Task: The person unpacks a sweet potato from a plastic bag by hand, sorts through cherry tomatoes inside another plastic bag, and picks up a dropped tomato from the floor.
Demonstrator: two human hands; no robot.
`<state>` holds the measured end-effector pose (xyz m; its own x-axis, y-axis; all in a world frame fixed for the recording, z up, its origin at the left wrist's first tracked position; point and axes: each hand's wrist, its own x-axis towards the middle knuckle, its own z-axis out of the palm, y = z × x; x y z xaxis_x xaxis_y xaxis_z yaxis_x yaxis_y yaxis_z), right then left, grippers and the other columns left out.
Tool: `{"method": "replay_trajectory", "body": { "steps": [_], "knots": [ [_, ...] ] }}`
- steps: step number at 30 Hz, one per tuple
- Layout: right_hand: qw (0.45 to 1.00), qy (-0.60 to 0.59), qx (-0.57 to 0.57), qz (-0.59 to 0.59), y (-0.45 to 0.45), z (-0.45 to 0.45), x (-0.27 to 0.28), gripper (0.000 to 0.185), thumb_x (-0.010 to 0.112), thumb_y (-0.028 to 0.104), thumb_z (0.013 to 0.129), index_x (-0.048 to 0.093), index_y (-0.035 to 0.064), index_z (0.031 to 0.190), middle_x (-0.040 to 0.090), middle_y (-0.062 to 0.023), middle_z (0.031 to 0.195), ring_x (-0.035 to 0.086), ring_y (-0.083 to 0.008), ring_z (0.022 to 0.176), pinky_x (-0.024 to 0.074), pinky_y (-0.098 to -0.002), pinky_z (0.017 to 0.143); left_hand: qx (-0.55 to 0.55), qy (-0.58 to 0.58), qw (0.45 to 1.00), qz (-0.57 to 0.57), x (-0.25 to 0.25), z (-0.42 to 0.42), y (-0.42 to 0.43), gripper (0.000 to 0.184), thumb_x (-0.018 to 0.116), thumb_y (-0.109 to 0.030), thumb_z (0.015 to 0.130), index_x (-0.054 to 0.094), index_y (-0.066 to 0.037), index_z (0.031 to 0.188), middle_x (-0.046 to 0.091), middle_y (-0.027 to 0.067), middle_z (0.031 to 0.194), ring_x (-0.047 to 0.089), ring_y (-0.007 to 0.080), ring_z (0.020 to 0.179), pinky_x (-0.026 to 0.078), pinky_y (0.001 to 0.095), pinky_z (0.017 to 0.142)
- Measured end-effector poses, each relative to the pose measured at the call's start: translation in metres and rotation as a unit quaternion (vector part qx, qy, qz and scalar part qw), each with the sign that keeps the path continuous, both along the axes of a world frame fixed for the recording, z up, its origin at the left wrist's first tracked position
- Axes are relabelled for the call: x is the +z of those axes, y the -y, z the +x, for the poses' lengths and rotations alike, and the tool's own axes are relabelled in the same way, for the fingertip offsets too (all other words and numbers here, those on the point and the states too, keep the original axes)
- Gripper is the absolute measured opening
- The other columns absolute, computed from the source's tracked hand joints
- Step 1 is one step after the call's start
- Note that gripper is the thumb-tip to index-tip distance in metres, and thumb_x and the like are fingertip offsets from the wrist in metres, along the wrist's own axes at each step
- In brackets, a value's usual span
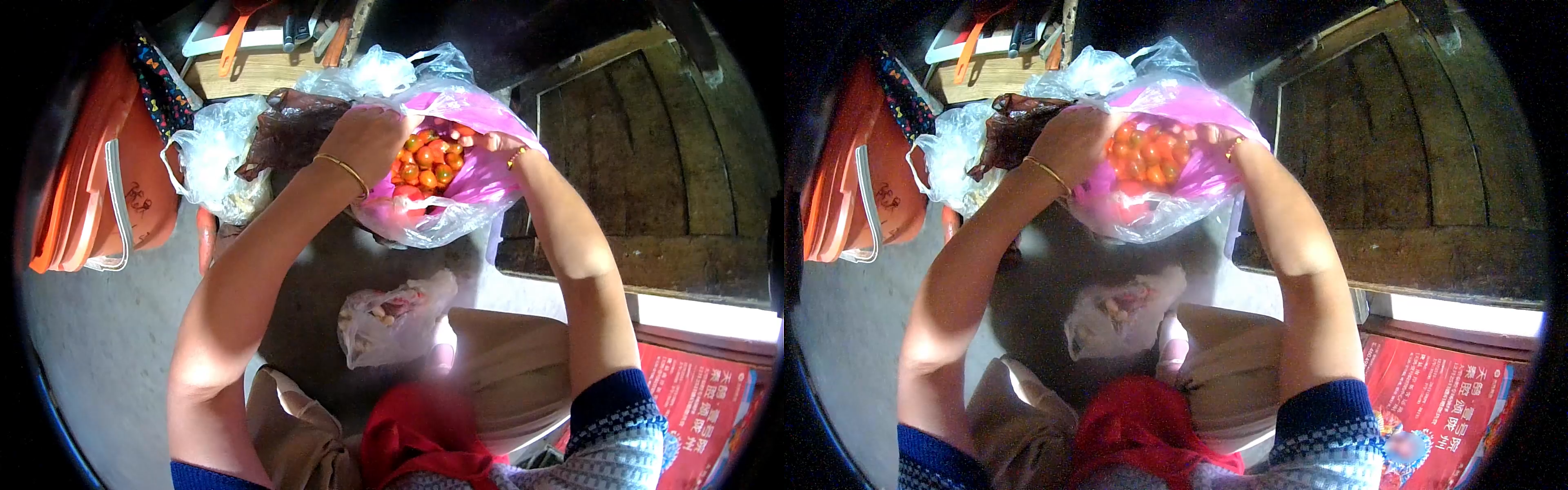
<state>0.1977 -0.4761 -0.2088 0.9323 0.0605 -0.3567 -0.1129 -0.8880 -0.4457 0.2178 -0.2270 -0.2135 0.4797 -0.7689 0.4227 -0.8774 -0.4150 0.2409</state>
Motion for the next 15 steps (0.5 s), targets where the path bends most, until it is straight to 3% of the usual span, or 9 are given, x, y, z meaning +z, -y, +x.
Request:
{"method": "replay_trajectory", "body": {
  "steps": [8, 15],
  "knots": [
    [0.994, -0.034, 0.011, -0.107, -0.005, 0.001, -0.010, 0.024, 0.050, 0.020, 0.086, 0.061, 0.0082, 0.103, 0.063, -0.0100, 0.093, 0.060, -0.0244, 0.082, 0.0470, -0.0355, 0.076, 0.041, -0.008, 0.998, 0.042, 0.009, -0.003, -0.001, 0.016, 0.045, -0.010, 0.081, 0.060, -0.005, 0.084, 0.064, 0.0148, 0.078, 0.063, 0.0273, 0.078, 0.049, 0.0369, 0.072],
    [0.999, -0.030, -0.002, 0.042, -0.007, -0.024, 0.008, 0.024, 0.049, 0.021, 0.088, 0.060, 0.0090, 0.106, 0.062, -0.0096, 0.095, 0.059, -0.0239, 0.083, 0.0468, -0.0352, 0.077, 0.015, -0.007, 1.000, 0.004, 0.009, -0.007, -0.003, 0.016, 0.045, -0.012, 0.082, 0.059, -0.005, 0.087, 0.063, 0.0151, 0.078, 0.062, 0.0282, 0.078, 0.048, 0.0384, 0.073]
  ]
}}
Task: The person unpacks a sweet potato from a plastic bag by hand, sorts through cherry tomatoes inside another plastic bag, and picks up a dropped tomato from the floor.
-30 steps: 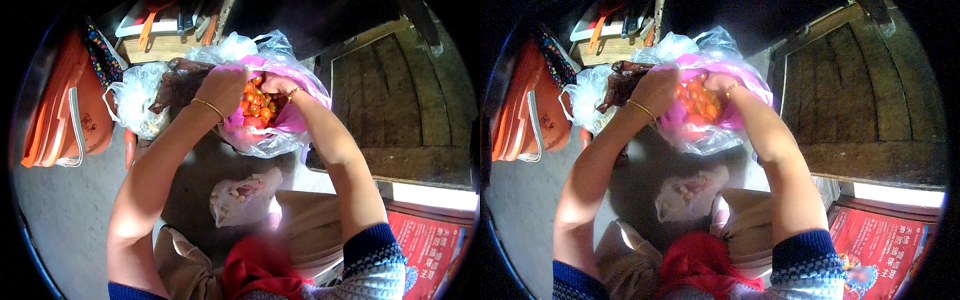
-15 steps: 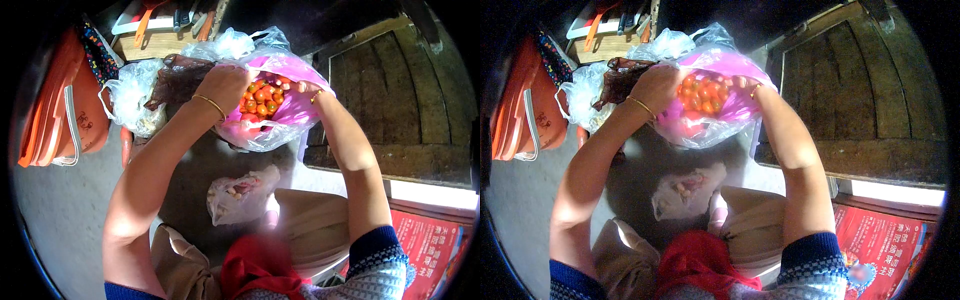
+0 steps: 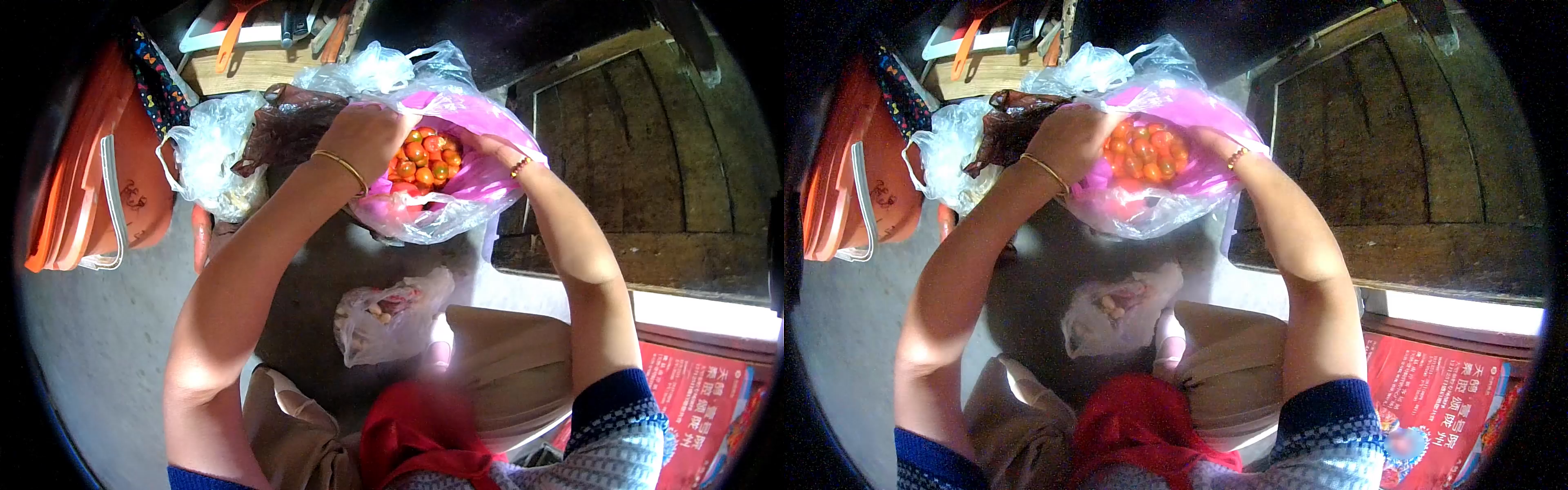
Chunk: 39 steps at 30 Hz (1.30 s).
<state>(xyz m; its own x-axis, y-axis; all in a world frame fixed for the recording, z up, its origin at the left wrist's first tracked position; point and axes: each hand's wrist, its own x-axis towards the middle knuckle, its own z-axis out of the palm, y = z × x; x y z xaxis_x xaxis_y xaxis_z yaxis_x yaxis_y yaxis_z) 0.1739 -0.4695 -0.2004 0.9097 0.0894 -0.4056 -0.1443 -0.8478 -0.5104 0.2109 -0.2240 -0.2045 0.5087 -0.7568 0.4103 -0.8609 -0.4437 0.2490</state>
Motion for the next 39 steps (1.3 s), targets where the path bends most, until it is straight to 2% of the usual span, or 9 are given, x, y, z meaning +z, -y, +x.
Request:
{"method": "replay_trajectory", "body": {
  "steps": [9, 12, 13, 17, 19, 27, 31, 35, 39],
  "knots": [
    [0.958, 0.079, 0.003, -0.276, -0.043, -0.007, 0.011, 0.025, 0.047, 0.022, 0.091, 0.059, 0.0099, 0.109, 0.061, -0.0091, 0.098, 0.059, -0.0232, 0.086, 0.0466, -0.0348, 0.079, -0.011, -0.052, 0.998, 0.017, 0.004, -0.001, 0.006, 0.030, 0.040, -0.012, 0.082, 0.056, -0.004, 0.106, 0.060, 0.0203, 0.081, 0.059, 0.0343, 0.078, 0.046, 0.0447, 0.071],
    [0.939, -0.200, -0.151, 0.234, -0.018, 0.007, -0.022, 0.040, 0.046, 0.032, 0.092, 0.045, 0.0101, 0.126, 0.056, -0.0081, 0.112, 0.057, -0.0214, 0.094, 0.0451, -0.0351, 0.085, 0.007, -0.025, 0.999, 0.026, 0.001, -0.005, 0.005, 0.019, 0.042, -0.012, 0.083, 0.057, -0.007, 0.093, 0.063, 0.0145, 0.078, 0.062, 0.0287, 0.078, 0.047, 0.0391, 0.071],
    [0.939, -0.200, -0.143, 0.241, -0.015, 0.011, -0.026, 0.044, 0.048, 0.031, 0.091, 0.040, 0.0097, 0.129, 0.057, -0.0089, 0.111, 0.055, -0.0198, 0.096, 0.0440, -0.0340, 0.088, 0.002, -0.009, 1.000, -0.012, -0.001, -0.004, 0.005, 0.019, 0.042, -0.012, 0.083, 0.057, -0.007, 0.094, 0.063, 0.0146, 0.078, 0.062, 0.0288, 0.078, 0.047, 0.0390, 0.071],
    [0.989, -0.039, -0.093, 0.107, -0.001, 0.006, -0.025, 0.026, 0.057, 0.020, 0.084, 0.060, 0.0083, 0.107, 0.062, -0.0059, 0.095, 0.057, -0.0182, 0.083, 0.0490, -0.0319, 0.068, -0.003, -0.030, 0.999, -0.017, 0.002, -0.003, 0.003, 0.021, 0.042, -0.012, 0.083, 0.057, -0.007, 0.097, 0.063, 0.0152, 0.080, 0.062, 0.0291, 0.080, 0.048, 0.0388, 0.072],
    [0.965, 0.090, 0.206, -0.137, 0.007, 0.008, -0.041, 0.026, 0.060, 0.018, 0.080, 0.061, 0.0067, 0.103, 0.064, -0.0110, 0.088, 0.060, -0.0248, 0.075, 0.0484, -0.0349, 0.071, 0.002, -0.020, 1.000, 0.000, 0.001, -0.002, 0.005, 0.021, 0.042, -0.011, 0.083, 0.056, -0.007, 0.097, 0.063, 0.0153, 0.081, 0.062, 0.0291, 0.080, 0.048, 0.0387, 0.073],
    [0.901, -0.069, 0.094, -0.418, -0.048, 0.006, -0.043, 0.025, 0.051, 0.014, 0.080, 0.064, 0.0027, 0.097, 0.063, -0.0168, 0.100, 0.061, -0.0277, 0.095, 0.0488, -0.0377, 0.079, -0.009, -0.047, 0.999, -0.009, 0.002, -0.003, 0.004, 0.029, 0.042, -0.012, 0.080, 0.057, -0.005, 0.104, 0.061, 0.0197, 0.086, 0.059, 0.0350, 0.084, 0.046, 0.0435, 0.074],
    [0.990, -0.017, 0.135, 0.044, 0.003, 0.004, -0.028, 0.035, 0.059, 0.016, 0.079, 0.058, 0.0040, 0.112, 0.061, -0.0085, 0.107, 0.061, -0.0196, 0.092, 0.0477, -0.0342, 0.081, -0.015, -0.041, 0.999, 0.030, 0.000, 0.000, -0.005, 0.025, 0.043, -0.013, 0.082, 0.057, -0.006, 0.102, 0.062, 0.0157, 0.080, 0.061, 0.0306, 0.079, 0.047, 0.0404, 0.071],
    [0.939, -0.095, -0.174, 0.280, -0.018, -0.013, 0.034, 0.035, 0.061, 0.031, 0.082, 0.059, 0.0103, 0.110, 0.060, -0.0094, 0.107, 0.058, -0.0167, 0.095, 0.0462, -0.0307, 0.081, -0.045, 0.025, 0.997, -0.056, -0.008, -0.008, 0.004, 0.021, 0.045, -0.012, 0.083, 0.056, -0.008, 0.101, 0.062, 0.0129, 0.074, 0.062, 0.0283, 0.074, 0.049, 0.0376, 0.067],
    [0.977, 0.138, 0.042, -0.159, -0.004, 0.001, 0.001, 0.027, 0.053, 0.031, 0.085, 0.064, 0.0155, 0.103, 0.059, -0.0128, 0.105, 0.057, -0.0223, 0.095, 0.0446, -0.0340, 0.084, 0.000, 0.015, 1.000, -0.027, -0.001, 0.001, 0.009, 0.023, 0.045, -0.012, 0.084, 0.055, -0.010, 0.105, 0.061, 0.0146, 0.073, 0.062, 0.0290, 0.073, 0.050, 0.0388, 0.066]
  ]
}}
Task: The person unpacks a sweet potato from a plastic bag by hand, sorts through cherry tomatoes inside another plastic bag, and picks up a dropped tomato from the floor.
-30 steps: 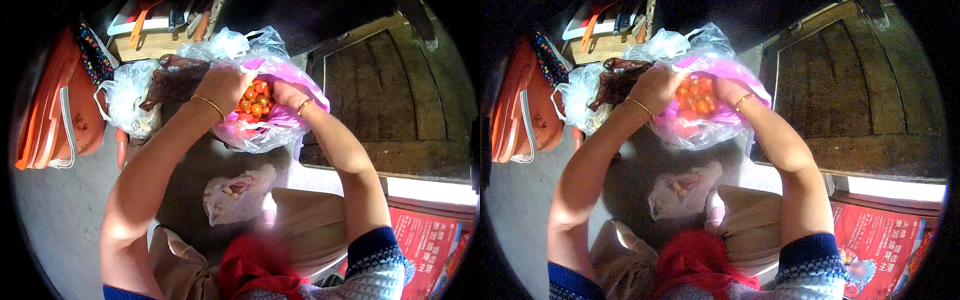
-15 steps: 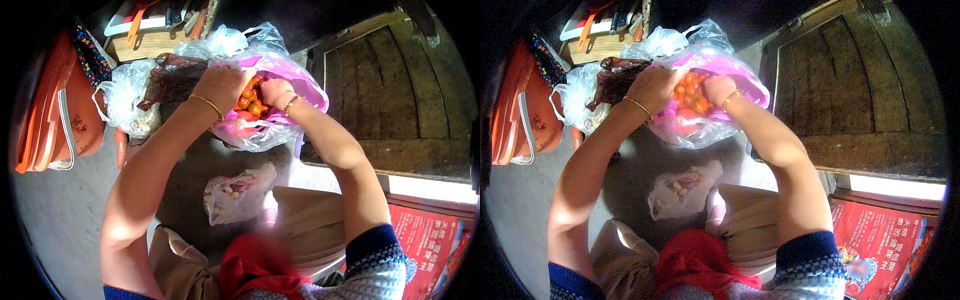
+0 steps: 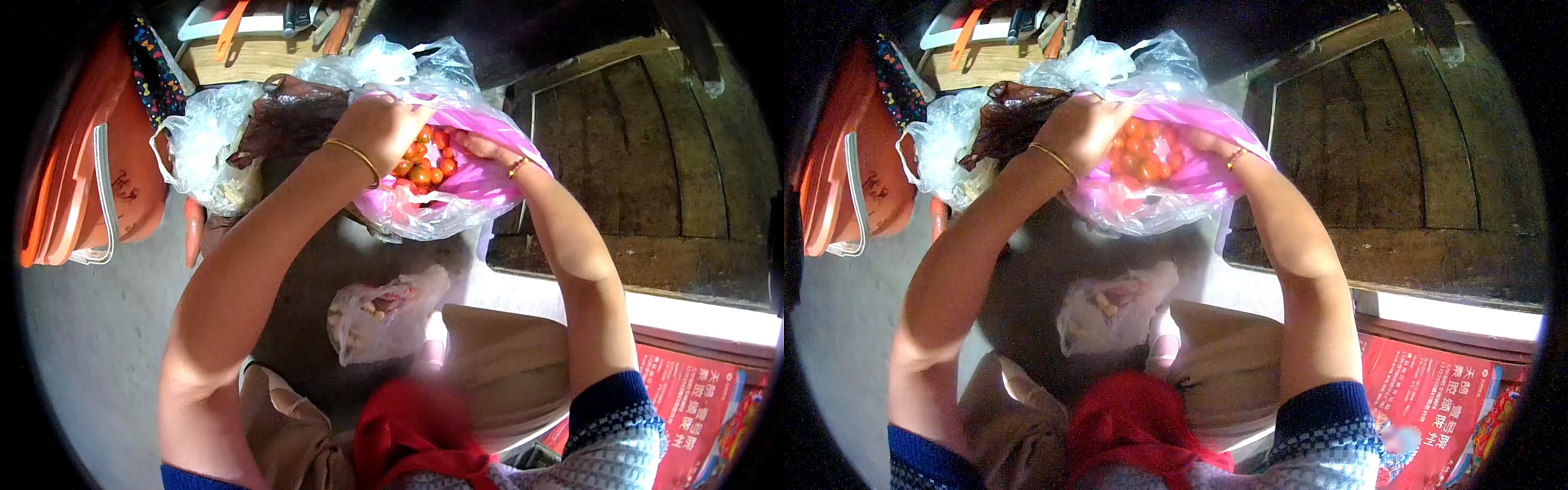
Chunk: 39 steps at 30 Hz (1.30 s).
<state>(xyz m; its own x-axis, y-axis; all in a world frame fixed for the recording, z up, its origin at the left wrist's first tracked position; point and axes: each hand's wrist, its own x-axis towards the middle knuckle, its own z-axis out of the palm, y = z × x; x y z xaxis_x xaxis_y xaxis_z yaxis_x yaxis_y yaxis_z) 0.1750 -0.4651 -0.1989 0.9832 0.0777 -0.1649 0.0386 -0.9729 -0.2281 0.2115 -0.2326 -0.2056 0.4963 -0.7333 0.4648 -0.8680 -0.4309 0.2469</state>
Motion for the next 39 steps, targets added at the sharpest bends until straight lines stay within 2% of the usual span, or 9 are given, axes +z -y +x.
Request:
{"method": "replay_trajectory", "body": {
  "steps": [7, 10, 14, 19, 24, 26, 32, 35, 39],
  "knots": [
    [0.953, -0.158, -0.028, -0.256, -0.040, 0.004, -0.003, 0.026, 0.058, 0.015, 0.076, 0.064, 0.0103, 0.101, 0.062, -0.0111, 0.102, 0.059, -0.0288, 0.096, 0.0450, -0.0379, 0.084, -0.016, -0.031, 0.999, -0.002, 0.000, -0.006, -0.004, 0.019, 0.046, -0.012, 0.084, 0.055, -0.010, 0.099, 0.062, 0.0133, 0.073, 0.062, 0.0288, 0.074, 0.050, 0.0388, 0.066],
    [0.951, -0.213, -0.013, -0.226, -0.021, 0.010, -0.028, 0.030, 0.048, 0.021, 0.084, 0.060, 0.0060, 0.106, 0.061, -0.0153, 0.104, 0.059, -0.0285, 0.094, 0.0454, -0.0385, 0.082, -0.007, 0.000, 1.000, -0.009, 0.004, -0.008, -0.003, 0.018, 0.046, -0.012, 0.084, 0.056, -0.011, 0.098, 0.061, 0.0128, 0.072, 0.062, 0.0285, 0.072, 0.049, 0.0384, 0.065],
    [0.986, -0.159, 0.043, -0.034, -0.007, 0.005, -0.040, 0.029, 0.054, 0.019, 0.082, 0.059, 0.0036, 0.106, 0.061, -0.0165, 0.103, 0.059, -0.0269, 0.095, 0.0450, -0.0381, 0.082, -0.015, 0.016, 0.999, -0.034, -0.011, -0.005, -0.004, 0.016, 0.047, -0.012, 0.083, 0.057, -0.010, 0.096, 0.061, 0.0125, 0.070, 0.061, 0.0285, 0.070, 0.049, 0.0384, 0.064],
    [0.979, -0.193, 0.061, -0.003, 0.001, 0.004, -0.041, 0.037, 0.058, 0.010, 0.075, 0.054, 0.0036, 0.111, 0.061, -0.0183, 0.098, 0.058, -0.0314, 0.092, 0.0449, -0.0366, 0.081, -0.016, 0.006, 1.000, -0.020, -0.006, -0.005, -0.005, 0.015, 0.047, -0.011, 0.082, 0.057, -0.008, 0.093, 0.060, 0.0124, 0.067, 0.061, 0.0289, 0.067, 0.048, 0.0405, 0.061],
    [0.962, -0.187, 0.027, -0.195, -0.009, 0.012, -0.062, 0.035, 0.061, 0.026, 0.074, 0.059, 0.0035, 0.100, 0.062, -0.0176, 0.093, 0.060, -0.0325, 0.089, 0.0472, -0.0394, 0.079, 0.017, -0.050, 0.998, 0.021, 0.012, 0.001, -0.006, 0.031, 0.046, -0.006, 0.077, 0.054, -0.004, 0.108, 0.058, 0.0160, 0.080, 0.059, 0.0315, 0.077, 0.048, 0.0411, 0.070],
    [0.914, -0.286, 0.126, -0.260, -0.008, 0.019, -0.061, 0.036, 0.063, 0.027, 0.069, 0.061, 0.0037, 0.097, 0.063, -0.0176, 0.090, 0.060, -0.0327, 0.087, 0.0477, -0.0393, 0.076, 0.043, -0.053, 0.998, 0.011, 0.008, 0.003, -0.009, 0.034, 0.047, -0.004, 0.076, 0.053, -0.004, 0.110, 0.059, 0.0157, 0.082, 0.059, 0.0312, 0.078, 0.049, 0.0404, 0.071],
    [0.956, -0.241, 0.072, -0.149, -0.008, 0.008, -0.043, 0.032, 0.064, 0.022, 0.067, 0.060, 0.0023, 0.092, 0.062, -0.0172, 0.083, 0.059, -0.0320, 0.078, 0.0457, -0.0397, 0.069, 0.055, 0.012, 0.998, -0.038, -0.001, 0.010, -0.010, 0.026, 0.047, -0.006, 0.080, 0.051, -0.006, 0.106, 0.063, 0.0138, 0.080, 0.063, 0.0285, 0.076, 0.052, 0.0373, 0.064],
    [0.994, 0.066, 0.084, 0.029, -0.002, 0.004, -0.034, 0.032, 0.061, 0.019, 0.077, 0.055, 0.0017, 0.103, 0.062, -0.0131, 0.077, 0.059, -0.0276, 0.067, 0.0475, -0.0367, 0.062, 0.043, 0.012, 0.998, -0.035, 0.000, 0.010, -0.004, 0.028, 0.047, -0.006, 0.080, 0.050, -0.006, 0.108, 0.063, 0.0146, 0.079, 0.063, 0.0292, 0.076, 0.052, 0.0380, 0.064],
    [0.940, -0.160, -0.125, 0.273, -0.004, 0.017, -0.048, 0.031, 0.060, 0.020, 0.083, 0.054, 0.0022, 0.108, 0.061, -0.0082, 0.084, 0.057, -0.0170, 0.078, 0.0477, -0.0309, 0.072, 0.044, -0.073, 0.996, 0.030, 0.012, 0.006, -0.005, 0.044, 0.051, -0.002, 0.074, 0.050, -0.005, 0.117, 0.061, 0.0174, 0.088, 0.061, 0.0303, 0.084, 0.049, 0.0393, 0.074]
  ]
}}
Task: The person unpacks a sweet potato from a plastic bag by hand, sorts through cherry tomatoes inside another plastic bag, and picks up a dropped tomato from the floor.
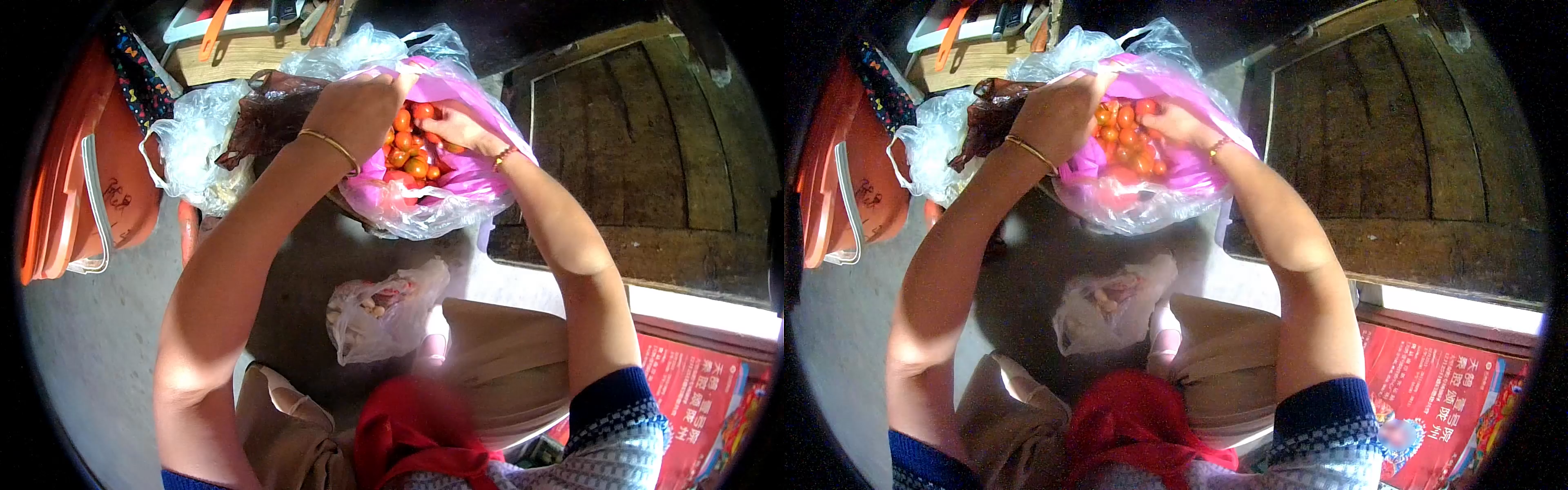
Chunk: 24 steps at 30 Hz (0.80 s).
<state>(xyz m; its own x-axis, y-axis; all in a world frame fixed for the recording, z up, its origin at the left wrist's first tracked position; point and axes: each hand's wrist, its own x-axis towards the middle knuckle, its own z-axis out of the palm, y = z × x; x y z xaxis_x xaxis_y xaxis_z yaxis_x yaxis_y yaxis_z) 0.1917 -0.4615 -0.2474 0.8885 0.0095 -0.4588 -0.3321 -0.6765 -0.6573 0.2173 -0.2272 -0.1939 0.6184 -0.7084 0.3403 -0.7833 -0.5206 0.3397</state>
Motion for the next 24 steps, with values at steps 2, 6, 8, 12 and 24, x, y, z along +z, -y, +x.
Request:
{"method": "replay_trajectory", "body": {
  "steps": [2, 6, 8, 12, 24],
  "knots": [
    [1.000, 0.015, -0.021, 0.002, -0.013, 0.005, -0.009, 0.033, 0.061, 0.021, 0.082, 0.054, 0.0021, 0.108, 0.061, -0.0087, 0.086, 0.057, -0.0168, 0.080, 0.0475, -0.0304, 0.074, 0.012, 0.002, 1.000, -0.016, -0.002, 0.000, -0.002, 0.045, 0.050, -0.002, 0.074, 0.048, -0.006, 0.119, 0.061, 0.0175, 0.088, 0.061, 0.0305, 0.085, 0.049, 0.0398, 0.074],
    [0.998, 0.047, 0.016, -0.050, -0.019, 0.025, -0.029, 0.038, 0.065, 0.024, 0.080, 0.054, 0.0013, 0.109, 0.063, -0.0082, 0.089, 0.058, -0.0160, 0.082, 0.0470, -0.0295, 0.075, 0.007, 0.058, 0.998, -0.030, -0.012, 0.004, -0.004, 0.026, 0.048, -0.006, 0.080, 0.049, -0.005, 0.106, 0.063, 0.0140, 0.078, 0.063, 0.0289, 0.075, 0.052, 0.0387, 0.064],
    [0.988, 0.053, 0.068, -0.131, -0.027, 0.027, -0.031, 0.033, 0.065, 0.019, 0.080, 0.056, 0.0025, 0.107, 0.063, -0.0089, 0.088, 0.058, -0.0165, 0.081, 0.0470, -0.0298, 0.075, -0.001, 0.050, 0.999, -0.021, -0.011, 0.003, -0.006, 0.022, 0.047, -0.007, 0.080, 0.051, -0.005, 0.102, 0.062, 0.0132, 0.078, 0.063, 0.0286, 0.076, 0.052, 0.0387, 0.065],
    [0.989, 0.055, 0.049, -0.131, -0.035, 0.020, -0.022, 0.024, 0.059, 0.013, 0.083, 0.058, 0.0026, 0.104, 0.063, -0.0071, 0.087, 0.058, -0.0151, 0.080, 0.0470, -0.0285, 0.074, 0.004, 0.078, 0.997, -0.029, -0.011, 0.002, -0.006, 0.019, 0.048, -0.007, 0.080, 0.052, -0.005, 0.099, 0.062, 0.0122, 0.079, 0.063, 0.0284, 0.077, 0.052, 0.0383, 0.066],
    [0.885, -0.134, -0.181, 0.407, -0.060, -0.036, 0.059, 0.021, 0.054, 0.015, 0.086, 0.051, 0.0044, 0.104, 0.059, -0.0059, 0.079, 0.055, -0.0109, 0.055, 0.0470, -0.0212, 0.046, 0.009, -0.033, 0.998, -0.048, -0.014, 0.004, -0.024, 0.024, 0.048, -0.005, 0.079, 0.050, -0.003, 0.103, 0.061, 0.0169, 0.086, 0.061, 0.0317, 0.080, 0.050, 0.0405, 0.069]
  ]
}}
